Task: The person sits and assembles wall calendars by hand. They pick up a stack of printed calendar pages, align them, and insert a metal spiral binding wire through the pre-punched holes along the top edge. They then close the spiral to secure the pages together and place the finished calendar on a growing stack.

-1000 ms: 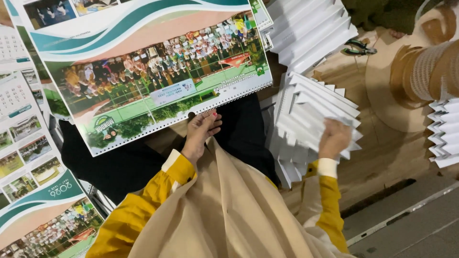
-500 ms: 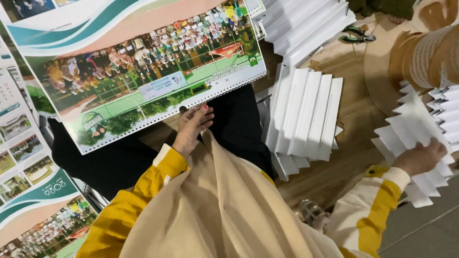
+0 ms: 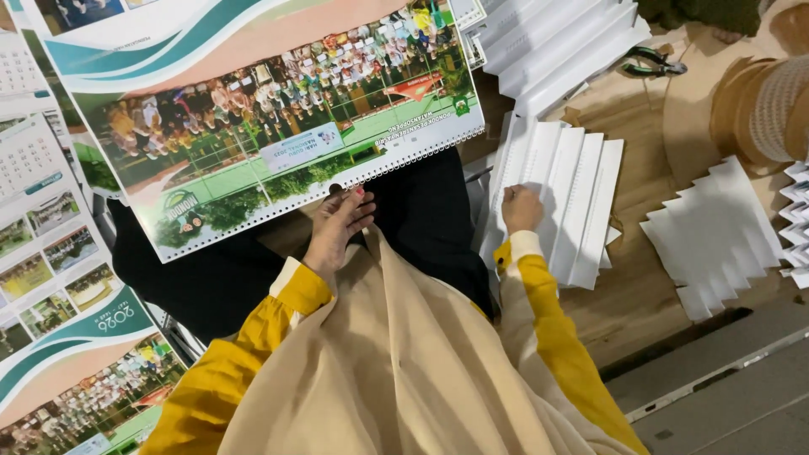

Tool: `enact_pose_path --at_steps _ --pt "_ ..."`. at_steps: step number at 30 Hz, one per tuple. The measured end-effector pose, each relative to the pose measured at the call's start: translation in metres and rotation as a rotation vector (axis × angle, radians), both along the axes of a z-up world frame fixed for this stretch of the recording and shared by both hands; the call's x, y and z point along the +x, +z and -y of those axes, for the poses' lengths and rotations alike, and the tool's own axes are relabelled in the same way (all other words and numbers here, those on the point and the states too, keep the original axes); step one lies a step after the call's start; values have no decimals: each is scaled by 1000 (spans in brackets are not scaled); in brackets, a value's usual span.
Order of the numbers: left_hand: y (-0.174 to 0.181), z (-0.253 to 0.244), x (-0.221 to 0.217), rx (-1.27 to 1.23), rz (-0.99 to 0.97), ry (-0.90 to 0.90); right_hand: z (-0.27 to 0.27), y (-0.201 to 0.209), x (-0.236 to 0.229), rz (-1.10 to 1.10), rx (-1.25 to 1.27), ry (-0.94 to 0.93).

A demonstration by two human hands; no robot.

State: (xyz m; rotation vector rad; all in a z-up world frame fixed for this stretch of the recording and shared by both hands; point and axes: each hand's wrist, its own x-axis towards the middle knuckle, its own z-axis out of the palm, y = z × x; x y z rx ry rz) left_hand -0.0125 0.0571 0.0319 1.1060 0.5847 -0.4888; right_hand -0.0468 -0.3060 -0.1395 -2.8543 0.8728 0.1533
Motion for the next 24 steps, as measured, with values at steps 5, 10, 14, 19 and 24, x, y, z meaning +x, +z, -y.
enact_pose_path --at_steps 5,10,14,19,24 --pt "0 -3 -2 -7 -13 18 -29 -11 12 -55 237 -337" --pt "-2 -4 -5 -38 -35 -16 -16 -12 17 195 427 -404" --pt "12 2 -12 -95 -44 -189 -57 106 23 793 974 -466" --pt "45 2 -14 -189 110 -286 -119 216 22 813 1044 -32" --pt "37 -39 -22 -255 63 -47 -173 210 23 515 1294 363"
